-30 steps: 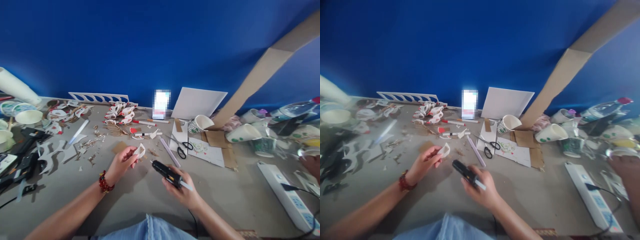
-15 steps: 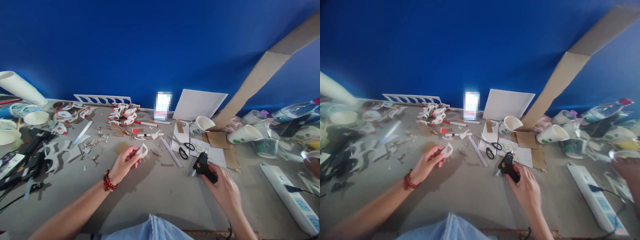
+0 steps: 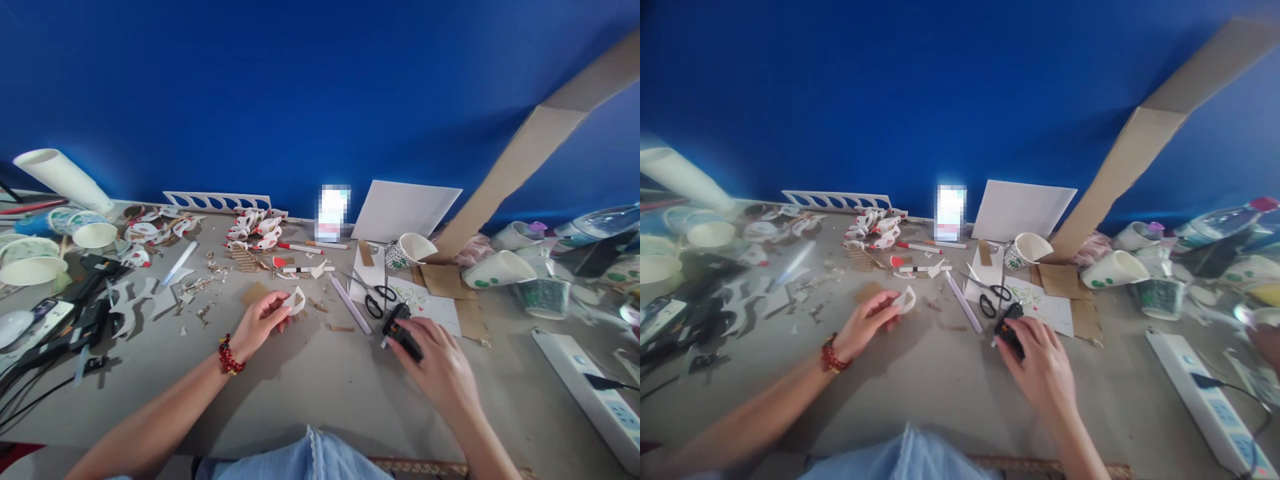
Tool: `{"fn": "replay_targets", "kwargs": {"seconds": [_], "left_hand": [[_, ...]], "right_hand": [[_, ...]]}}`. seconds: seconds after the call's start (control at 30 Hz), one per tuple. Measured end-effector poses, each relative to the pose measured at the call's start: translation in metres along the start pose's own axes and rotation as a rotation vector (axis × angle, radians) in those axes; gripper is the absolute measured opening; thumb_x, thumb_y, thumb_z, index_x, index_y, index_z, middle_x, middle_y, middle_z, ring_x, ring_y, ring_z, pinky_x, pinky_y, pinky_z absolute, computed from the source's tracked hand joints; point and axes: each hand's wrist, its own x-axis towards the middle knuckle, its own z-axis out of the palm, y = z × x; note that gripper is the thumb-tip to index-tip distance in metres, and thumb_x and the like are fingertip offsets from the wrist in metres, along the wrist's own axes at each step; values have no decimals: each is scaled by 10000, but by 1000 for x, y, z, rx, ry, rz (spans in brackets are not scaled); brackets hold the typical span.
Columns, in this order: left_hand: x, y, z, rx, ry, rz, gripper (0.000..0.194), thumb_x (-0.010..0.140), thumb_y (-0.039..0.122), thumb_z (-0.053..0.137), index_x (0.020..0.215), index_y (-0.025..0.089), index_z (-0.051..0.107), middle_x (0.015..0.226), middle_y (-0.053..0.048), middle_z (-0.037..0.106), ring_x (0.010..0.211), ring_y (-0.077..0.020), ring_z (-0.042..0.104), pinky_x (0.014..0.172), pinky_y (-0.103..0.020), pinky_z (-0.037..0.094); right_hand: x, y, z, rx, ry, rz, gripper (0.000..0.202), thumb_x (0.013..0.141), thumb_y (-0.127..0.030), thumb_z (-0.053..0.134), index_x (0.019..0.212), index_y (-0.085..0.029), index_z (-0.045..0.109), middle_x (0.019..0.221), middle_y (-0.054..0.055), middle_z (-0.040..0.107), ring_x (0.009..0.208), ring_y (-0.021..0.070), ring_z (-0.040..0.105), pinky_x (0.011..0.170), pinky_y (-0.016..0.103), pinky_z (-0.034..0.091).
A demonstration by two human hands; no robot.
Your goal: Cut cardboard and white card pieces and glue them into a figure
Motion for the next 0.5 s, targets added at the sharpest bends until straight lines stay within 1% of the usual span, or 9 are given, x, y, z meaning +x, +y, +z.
{"fn": "replay_targets", "kwargs": {"seconds": [0.03,0.13,0.23,0.3,0.4,0.5], "left_hand": [[0,0,-1,-36,10,-14,310,858,390,619,1063,158,607,703,9,610,572,-95,518,575,-221,410],[1,3,-5,-174,25,-51,313,838,388,650,1048,160,613,708,9,608,557,-82,511,541,-204,386],[3,7,-13,-306,26,-22,300,824,360,675,1049,172,614,687,9,615,528,-75,508,514,-202,358],[6,10,-19,-425,61,15,283,796,323,705,1029,187,621,667,13,619,518,-76,507,512,-209,357],[10,15,-29,-579,129,80,232,753,267,735,955,199,645,620,33,593,503,-68,483,510,-213,357],[12,19,-35,-609,170,123,198,753,240,730,933,195,659,576,50,548,494,-63,464,510,-215,352]], "right_hand": [[5,-10,0,59,-14,-51,273,919,-404,531,1080,-206,629,1061,94,630,966,264,598,875,404,480],[21,-39,4,213,-117,-178,172,929,-297,527,1023,-212,643,1047,88,638,944,240,600,838,371,496],[33,-63,10,294,-206,-264,139,917,-222,522,974,-214,648,1001,81,656,924,238,603,816,368,510],[39,-73,14,309,-241,-282,128,908,-202,533,952,-217,652,966,70,666,920,239,603,827,371,508],[50,-81,21,291,-253,-278,122,903,-188,545,944,-206,658,957,67,675,934,241,604,853,371,492],[62,-86,27,225,-249,-238,134,908,-188,539,965,-198,660,958,79,678,932,247,605,833,364,481]]}}
